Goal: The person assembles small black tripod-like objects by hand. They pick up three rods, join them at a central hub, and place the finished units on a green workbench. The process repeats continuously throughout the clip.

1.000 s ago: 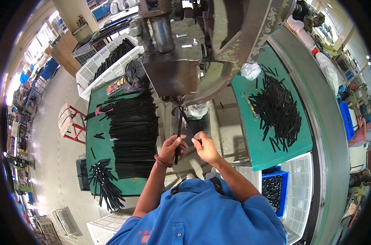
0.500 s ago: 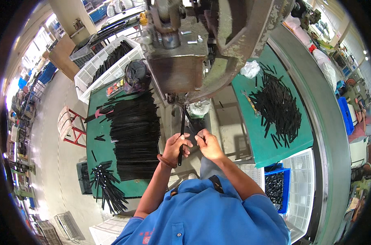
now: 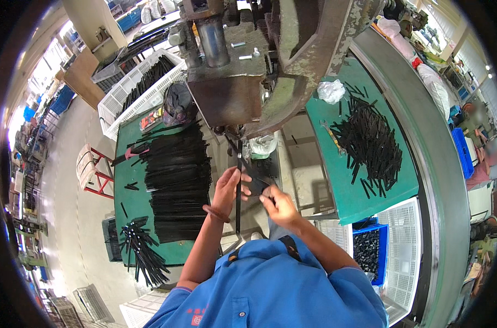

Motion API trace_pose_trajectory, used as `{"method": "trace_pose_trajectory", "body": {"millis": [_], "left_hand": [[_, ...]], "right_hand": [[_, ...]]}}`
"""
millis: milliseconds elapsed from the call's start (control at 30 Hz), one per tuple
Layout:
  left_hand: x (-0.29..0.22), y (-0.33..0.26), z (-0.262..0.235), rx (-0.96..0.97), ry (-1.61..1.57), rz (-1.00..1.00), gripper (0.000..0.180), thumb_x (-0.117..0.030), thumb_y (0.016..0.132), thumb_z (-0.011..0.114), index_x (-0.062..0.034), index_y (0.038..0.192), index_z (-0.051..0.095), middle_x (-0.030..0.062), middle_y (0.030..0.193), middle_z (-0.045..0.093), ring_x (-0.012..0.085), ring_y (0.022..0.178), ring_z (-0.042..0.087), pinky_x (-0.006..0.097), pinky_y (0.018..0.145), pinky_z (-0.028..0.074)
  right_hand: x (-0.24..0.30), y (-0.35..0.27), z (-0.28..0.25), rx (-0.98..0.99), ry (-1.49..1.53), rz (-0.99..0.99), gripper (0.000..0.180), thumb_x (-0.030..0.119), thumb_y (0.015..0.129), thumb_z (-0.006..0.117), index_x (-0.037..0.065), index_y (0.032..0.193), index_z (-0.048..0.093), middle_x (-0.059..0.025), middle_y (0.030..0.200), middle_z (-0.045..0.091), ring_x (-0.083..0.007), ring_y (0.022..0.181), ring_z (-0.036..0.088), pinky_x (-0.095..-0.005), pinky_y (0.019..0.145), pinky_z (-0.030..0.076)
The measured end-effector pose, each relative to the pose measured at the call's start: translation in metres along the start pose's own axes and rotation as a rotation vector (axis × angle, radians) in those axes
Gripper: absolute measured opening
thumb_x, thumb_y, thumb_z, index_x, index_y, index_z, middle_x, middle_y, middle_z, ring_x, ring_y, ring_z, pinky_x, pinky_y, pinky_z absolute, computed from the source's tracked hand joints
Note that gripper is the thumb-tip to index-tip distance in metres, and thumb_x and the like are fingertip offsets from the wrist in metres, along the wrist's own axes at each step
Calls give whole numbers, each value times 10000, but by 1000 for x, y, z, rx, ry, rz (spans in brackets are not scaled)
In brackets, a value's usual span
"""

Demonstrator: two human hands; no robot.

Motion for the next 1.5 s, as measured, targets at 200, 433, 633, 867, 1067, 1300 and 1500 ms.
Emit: {"method": "trace_pose_trajectory", "body": {"millis": [200, 433, 633, 867, 1067, 1300, 1500], "left_hand": [[28, 30, 8, -110, -112, 126, 254, -280, 959, 486, -45, 982, 577, 28, 784, 601, 61, 436, 430, 205, 371, 315], [29, 24, 16, -262, -73, 49, 235, -260, 955, 499, -41, 908, 567, 58, 741, 643, 43, 412, 382, 202, 359, 284], [36, 24, 11, -280, -69, -19, 206, -251, 939, 531, -49, 896, 527, 92, 789, 641, 80, 446, 446, 205, 380, 342], [46, 25, 0, -304, -143, -67, 220, -287, 926, 551, -75, 867, 540, 91, 770, 639, 75, 467, 471, 194, 387, 351], [49, 28, 0, -290, -156, -53, 230, -302, 931, 543, -83, 863, 532, 78, 776, 627, 72, 481, 456, 189, 389, 355], [46, 31, 7, -272, -110, -33, 220, -284, 940, 530, -93, 830, 541, 61, 772, 627, 64, 489, 469, 194, 395, 368], [48, 25, 8, -317, -101, -31, 216, -293, 931, 544, -112, 814, 543, 59, 762, 626, 63, 482, 457, 190, 404, 361]], "right_hand": [[-18, -21, -7, 70, -96, -177, 126, 65, 847, 600, -8, 898, 511, -171, 761, 585, -339, 709, 605, -369, 615, 465], [-23, -3, -27, 120, -14, -105, 94, 50, 838, 589, 18, 920, 558, -149, 824, 582, -271, 767, 594, -318, 611, 469], [-5, 115, -17, -25, 209, -17, 166, 146, 874, 610, -17, 855, 581, -60, 618, 611, -98, 526, 578, -249, 479, 447], [0, 159, 9, -173, 107, -488, 114, 75, 807, 606, 3, 878, 553, -148, 773, 588, -370, 717, 557, -414, 626, 444], [-13, 166, 16, 80, 545, 327, 115, 196, 850, 593, 95, 819, 547, 32, 593, 464, -100, 495, 467, -275, 453, 395], [-75, 181, -23, 237, 1322, 505, 180, 240, 847, 589, 118, 750, 497, -4, 569, 443, -111, 440, 371, -284, 398, 328], [-233, 49, -240, -900, -752, 432, 384, 317, 730, 668, 36, 982, 598, -190, 923, 638, -341, 783, 639, -447, 695, 515]]}}
Point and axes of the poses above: each hand's wrist, its own y-axis towards the middle knuckle, its own z-axis out of the palm, x = y × z, the point moved 1 cm from there along y, towards the middle knuckle
